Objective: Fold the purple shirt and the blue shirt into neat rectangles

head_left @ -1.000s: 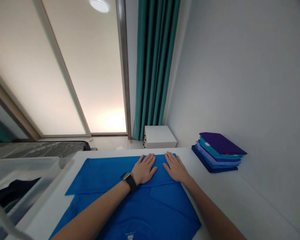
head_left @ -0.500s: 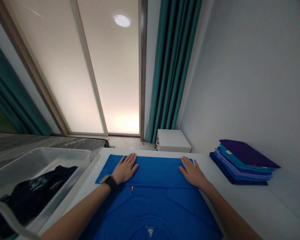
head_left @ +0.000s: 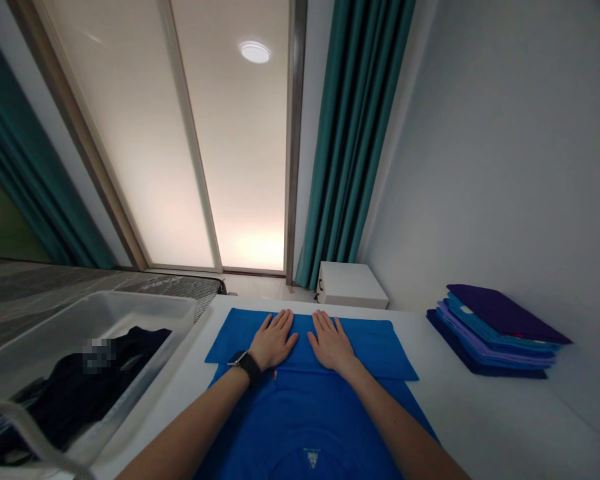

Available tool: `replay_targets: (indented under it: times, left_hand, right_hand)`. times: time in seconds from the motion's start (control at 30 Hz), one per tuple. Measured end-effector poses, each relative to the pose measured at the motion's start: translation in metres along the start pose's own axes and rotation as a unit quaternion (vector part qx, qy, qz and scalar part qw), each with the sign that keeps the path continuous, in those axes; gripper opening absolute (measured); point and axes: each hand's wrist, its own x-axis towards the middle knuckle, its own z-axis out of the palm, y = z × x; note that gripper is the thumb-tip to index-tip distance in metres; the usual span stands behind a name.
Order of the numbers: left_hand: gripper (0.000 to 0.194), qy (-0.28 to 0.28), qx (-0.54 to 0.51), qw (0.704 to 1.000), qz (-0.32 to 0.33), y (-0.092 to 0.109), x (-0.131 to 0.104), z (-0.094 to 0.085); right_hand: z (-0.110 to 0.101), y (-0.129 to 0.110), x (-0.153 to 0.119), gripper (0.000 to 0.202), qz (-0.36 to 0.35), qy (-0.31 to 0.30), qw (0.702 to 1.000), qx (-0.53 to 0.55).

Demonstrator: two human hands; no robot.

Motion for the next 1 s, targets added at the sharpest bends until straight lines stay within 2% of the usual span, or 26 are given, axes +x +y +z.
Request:
replay_targets:
  times: [0.23,0.37,0.57,0.8,1.0]
  left_hand:
    - [0.056,-0.023,0.028,0.993,-0.109,-0.057,-0.02,-0.009]
    - [0.058,-0.014,0.058,0.984,-0.169,-0.074,-0.028,-0.01]
    - [0.062,-0.011,0.077,0.974,-0.214,-0.076,-0.03,-0.006]
    - [0.06,-0.019,0.104,0.973,-0.205,-0.069,-0.029,-0.013]
    - [0.064,-0.032,0.107,0.966,-0.233,-0.072,-0.023,-0.014]
  right_hand:
    - [0.0,0.005,-0.003,0.066,-0.003,0.001,1.0,0.007]
    - [0.002,0.005,-0.002,0.068,-0.007,-0.002,1.0,0.007]
    - [0.004,0.007,-0.001,0.068,-0.007,-0.003,1.0,0.004]
    - [0.001,0.006,-0.002,0.068,-0.002,-0.009,1.0,0.003]
    - [-0.004,0.002,-0.004,0.068,0.006,-0.02,1.0,-0.005]
